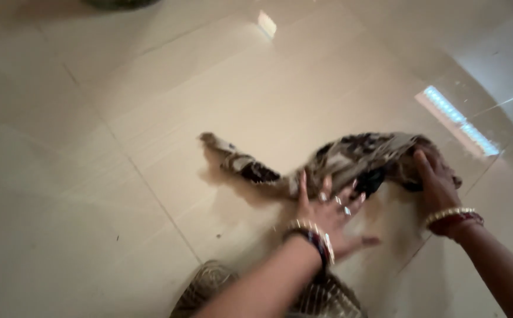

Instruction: Clean the tiled floor using a cloth and water from a bucket.

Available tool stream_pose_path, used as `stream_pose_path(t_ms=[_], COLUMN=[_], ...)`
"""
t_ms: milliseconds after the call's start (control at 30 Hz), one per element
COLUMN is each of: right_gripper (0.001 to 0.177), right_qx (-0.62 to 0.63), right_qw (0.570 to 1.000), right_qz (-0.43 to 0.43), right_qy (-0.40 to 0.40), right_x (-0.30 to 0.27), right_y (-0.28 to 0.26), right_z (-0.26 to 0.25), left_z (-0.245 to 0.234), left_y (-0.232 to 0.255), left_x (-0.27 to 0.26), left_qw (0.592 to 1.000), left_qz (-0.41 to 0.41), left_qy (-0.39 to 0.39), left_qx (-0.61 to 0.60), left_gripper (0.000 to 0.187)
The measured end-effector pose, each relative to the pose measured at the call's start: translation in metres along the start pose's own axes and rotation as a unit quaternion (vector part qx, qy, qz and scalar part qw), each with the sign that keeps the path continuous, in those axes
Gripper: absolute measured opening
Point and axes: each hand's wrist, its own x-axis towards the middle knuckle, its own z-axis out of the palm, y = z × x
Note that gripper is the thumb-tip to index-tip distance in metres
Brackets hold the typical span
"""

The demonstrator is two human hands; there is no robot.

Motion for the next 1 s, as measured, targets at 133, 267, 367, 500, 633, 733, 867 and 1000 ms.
stream_pose_path(t_ms=[133,267,367,500,633,733,867,1000], right_gripper=[0.063,0.075,0.063,0.06,0.057,0.055,0.063,0.062], right_qx=[0.011,0.004,0.047,0.049,0.064,0.11,0.291,0.336], right_qw=[0.984,0.99,0.989,0.969,0.9,0.842,0.797,0.792], right_qz=[0.176,0.125,-0.008,-0.173,-0.358,-0.448,-0.388,-0.336], right_qy=[0.005,-0.06,-0.137,-0.171,-0.241,-0.279,-0.36,-0.382], right_x=[0.017,0.053,0.098,0.121,0.058,0.012,-0.006,0.004], right_y=[-0.077,-0.14,-0.184,-0.265,-0.384,-0.402,-0.382,-0.323], right_z=[0.007,0.041,0.081,0.161,0.151,0.148,0.114,0.092], left_z=[-0.071,-0.124,-0.123,-0.07,0.105,0.113,0.114,0.107], left_y=[-0.057,-0.156,-0.256,-0.41,-0.597,-0.561,-0.418,-0.326], left_x=[0.001,-0.016,-0.037,-0.131,-0.338,-0.435,-0.43,-0.408], left_qw=[0.993,0.988,0.983,0.97,0.947,0.918,0.779,0.862], left_qz=[-0.065,-0.11,-0.166,-0.242,-0.32,-0.393,-0.563,-0.422], left_qy=[-0.102,-0.099,-0.065,-0.02,0.038,-0.009,-0.229,-0.036], left_qx=[0.008,0.042,0.032,0.021,0.014,0.045,0.156,0.28], left_gripper=[0.087,0.076,0.073,0.071,0.068,0.074,0.106,0.105])
